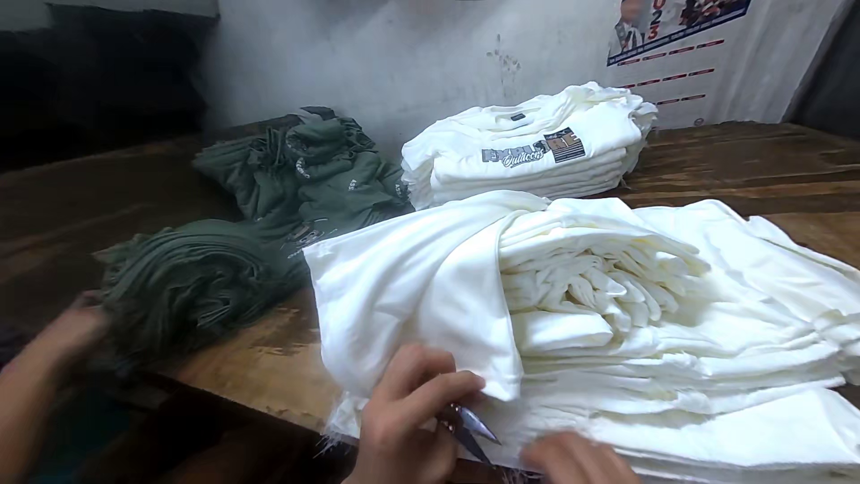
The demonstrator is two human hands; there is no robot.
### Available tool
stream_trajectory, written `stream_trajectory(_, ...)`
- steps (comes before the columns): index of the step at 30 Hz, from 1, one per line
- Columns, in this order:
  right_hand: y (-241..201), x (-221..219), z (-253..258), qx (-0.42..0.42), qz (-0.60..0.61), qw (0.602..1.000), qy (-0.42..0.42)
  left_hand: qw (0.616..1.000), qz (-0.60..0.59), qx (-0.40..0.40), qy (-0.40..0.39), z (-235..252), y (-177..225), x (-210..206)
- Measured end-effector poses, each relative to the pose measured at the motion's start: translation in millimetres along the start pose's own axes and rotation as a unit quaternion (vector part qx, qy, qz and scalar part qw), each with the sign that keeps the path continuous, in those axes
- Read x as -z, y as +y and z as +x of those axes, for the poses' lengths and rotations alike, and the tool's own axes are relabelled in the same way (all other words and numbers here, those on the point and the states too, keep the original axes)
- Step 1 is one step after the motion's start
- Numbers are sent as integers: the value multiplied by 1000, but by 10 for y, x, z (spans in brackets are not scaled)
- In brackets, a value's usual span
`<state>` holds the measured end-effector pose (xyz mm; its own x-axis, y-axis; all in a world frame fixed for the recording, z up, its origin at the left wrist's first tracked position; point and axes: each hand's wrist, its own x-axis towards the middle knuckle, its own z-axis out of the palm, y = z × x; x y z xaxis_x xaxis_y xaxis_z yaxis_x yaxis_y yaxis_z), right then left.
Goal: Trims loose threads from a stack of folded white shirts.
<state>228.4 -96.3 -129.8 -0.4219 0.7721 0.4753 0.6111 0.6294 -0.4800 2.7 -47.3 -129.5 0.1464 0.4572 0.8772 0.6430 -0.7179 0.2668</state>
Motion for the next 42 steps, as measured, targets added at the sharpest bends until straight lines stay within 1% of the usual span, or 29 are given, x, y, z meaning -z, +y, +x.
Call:
stream_trajectory(1, -2, -97, 85, 2, 30, 993, 111, 1000, -12, 0, -4, 11, 18, 19)
stream_trajectory(2, 9, -206, 197, 15, 65, 977, 202, 1000, -18, -3, -8, 26, 36, 32)
stream_trajectory(3, 28, -310, 333, 38, 96, 959, 265, 1000, -19, -8, -10, 45, 48, 43)
stream_trajectory(4, 52, -402, 477, 71, 128, 940, 309, 1000, -19, -13, -12, 69, 54, 51)
stream_trajectory(6, 80, -534, 723, 144, 219, 898, 353, 1000, -27, -8, -5, 118, 55, 70)
stream_trajectory(7, 88, -571, 812, 167, 280, 876, 354, 999, -32, 8, 2, 146, 54, 79)
stream_trajectory(8, 87, -584, 883, 167, 341, 858, 347, 999, -41, 30, 8, 180, 54, 93)
stream_trajectory(9, 81, -579, 942, 148, 392, 842, 340, 996, -59, 58, 13, 221, 59, 105)
stream_trajectory(10, 72, -558, 981, 122, 425, 833, 332, 993, -80, 87, 15, 261, 64, 106)
stream_trajectory(11, 72, -528, 994, 109, 438, 836, 312, 988, -101, 113, 13, 296, 64, 98)
stream_trajectory(12, 88, -498, 977, 112, 423, 853, 284, 983, -120, 139, 11, 324, 63, 84)
stream_trajectory(13, 103, -478, 941, 122, 378, 875, 278, 978, -135, 160, 10, 345, 64, 71)
stream_trajectory(14, 117, -457, 884, 134, 300, 899, 290, 973, -149, 177, 7, 358, 69, 64)
stream_trajectory(15, 152, -442, 804, 155, 203, 912, 321, 969, -163, 188, 1, 360, 79, 67)
stream_trajectory(17, 262, -365, 574, 191, 62, 905, 374, 964, -190, 185, -34, 326, 122, 114)
stream_trajectory(18, 309, -310, 467, 196, 31, 902, 384, 963, -198, 172, -53, 298, 140, 148)
stream_trajectory(20, 350, -248, 302, 190, 32, 908, 373, 975, -160, 133, -81, 215, 187, 220)
stream_trajectory(21, 346, -246, 237, 185, 45, 912, 362, 986, -106, 101, -76, 167, 217, 239)
stream_trajectory(23, 316, -273, 152, 186, 68, 919, 341, 999, 38, 12, -14, 68, 280, 189)
stream_trajectory(24, 304, -295, 143, 189, 80, 918, 339, 992, 114, -42, 23, 37, 301, 140)
stream_trajectory(26, 279, -339, 151, 192, 97, 914, 343, 961, 229, -142, 61, 20, 323, 64)
stream_trajectory(28, 252, -362, 182, 188, 113, 912, 346, 941, 268, -195, 67, 33, 297, 11)
stream_trajectory(32, 261, -361, 217, 168, 133, 911, 352, 948, 241, -200, 56, 41, 209, 57)
stream_trajectory(35, 298, -343, 208, 160, 156, 910, 350, 940, 261, -208, 69, 34, 187, 110)
stream_trajectory(37, 307, -343, 202, 169, 178, 907, 342, 935, 268, -220, 70, 51, 152, 100)
stream_trajectory(39, 313, -372, 204, 192, 206, 902, 329, 932, 272, -232, 54, 76, 117, 64)
stream_trajectory(41, 328, -390, 191, 212, 217, 903, 306, 938, 256, -233, 31, 113, 89, 27)
stream_trajectory(42, 344, -382, 181, 219, 199, 909, 293, 945, 232, -228, 24, 139, 80, 13)
